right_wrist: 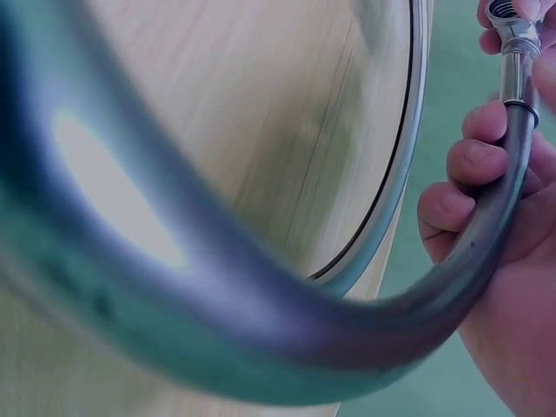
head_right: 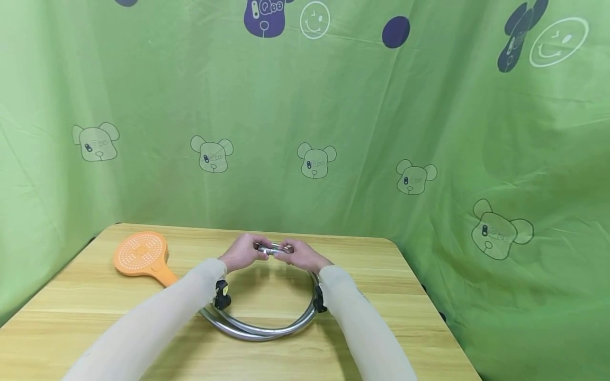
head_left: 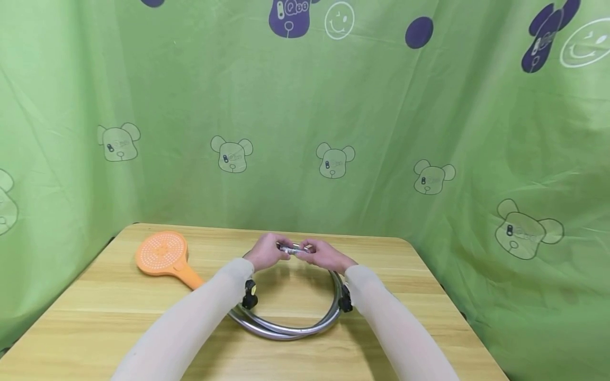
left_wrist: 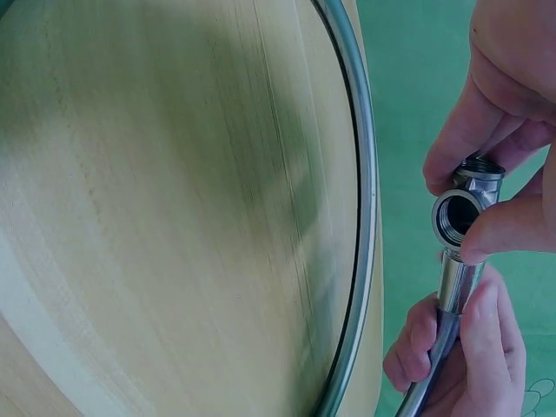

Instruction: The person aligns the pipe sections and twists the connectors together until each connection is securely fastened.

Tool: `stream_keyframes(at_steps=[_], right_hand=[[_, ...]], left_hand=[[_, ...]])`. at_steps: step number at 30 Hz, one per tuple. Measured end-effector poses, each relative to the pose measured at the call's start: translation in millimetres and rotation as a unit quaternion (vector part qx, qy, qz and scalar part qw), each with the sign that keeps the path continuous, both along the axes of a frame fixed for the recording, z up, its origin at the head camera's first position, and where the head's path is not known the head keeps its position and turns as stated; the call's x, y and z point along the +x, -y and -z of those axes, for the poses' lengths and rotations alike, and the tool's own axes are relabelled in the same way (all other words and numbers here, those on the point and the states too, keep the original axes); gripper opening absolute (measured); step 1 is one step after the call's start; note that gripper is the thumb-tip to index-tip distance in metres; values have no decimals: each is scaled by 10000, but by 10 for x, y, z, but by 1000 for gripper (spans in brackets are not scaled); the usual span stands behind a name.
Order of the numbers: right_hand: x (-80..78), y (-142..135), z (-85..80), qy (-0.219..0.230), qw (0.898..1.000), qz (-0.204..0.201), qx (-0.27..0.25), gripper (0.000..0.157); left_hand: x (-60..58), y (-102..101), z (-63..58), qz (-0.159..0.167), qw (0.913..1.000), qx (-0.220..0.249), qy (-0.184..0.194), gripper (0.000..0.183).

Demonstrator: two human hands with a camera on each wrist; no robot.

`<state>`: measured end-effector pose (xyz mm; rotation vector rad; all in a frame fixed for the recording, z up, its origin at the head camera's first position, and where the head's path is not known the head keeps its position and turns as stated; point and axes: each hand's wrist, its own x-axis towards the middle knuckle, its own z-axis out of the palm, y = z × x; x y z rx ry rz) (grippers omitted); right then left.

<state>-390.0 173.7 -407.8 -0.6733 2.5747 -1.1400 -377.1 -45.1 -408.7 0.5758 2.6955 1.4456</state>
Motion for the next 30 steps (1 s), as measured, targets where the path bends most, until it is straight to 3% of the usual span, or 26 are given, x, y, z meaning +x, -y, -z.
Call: stream_keyframes(at_steps=[9,17,24,30], right_hand=[[-15,16,4,-391,9990,-143,-166,14],[-45,5,5,-227,9995,-154,138,36],[5,58,-18,-229,9994,82,-240,25],[4,63,7,-443,9986,-25,-293,17]], left_hand=[[-29,22,-4,-12,10000,41,-51,24],[-42,32,16,10,10000,93,-25,25],[-44,40,3,-68,9998,176,20,27],[-43,43,5,-66,9999,158,-23,26]])
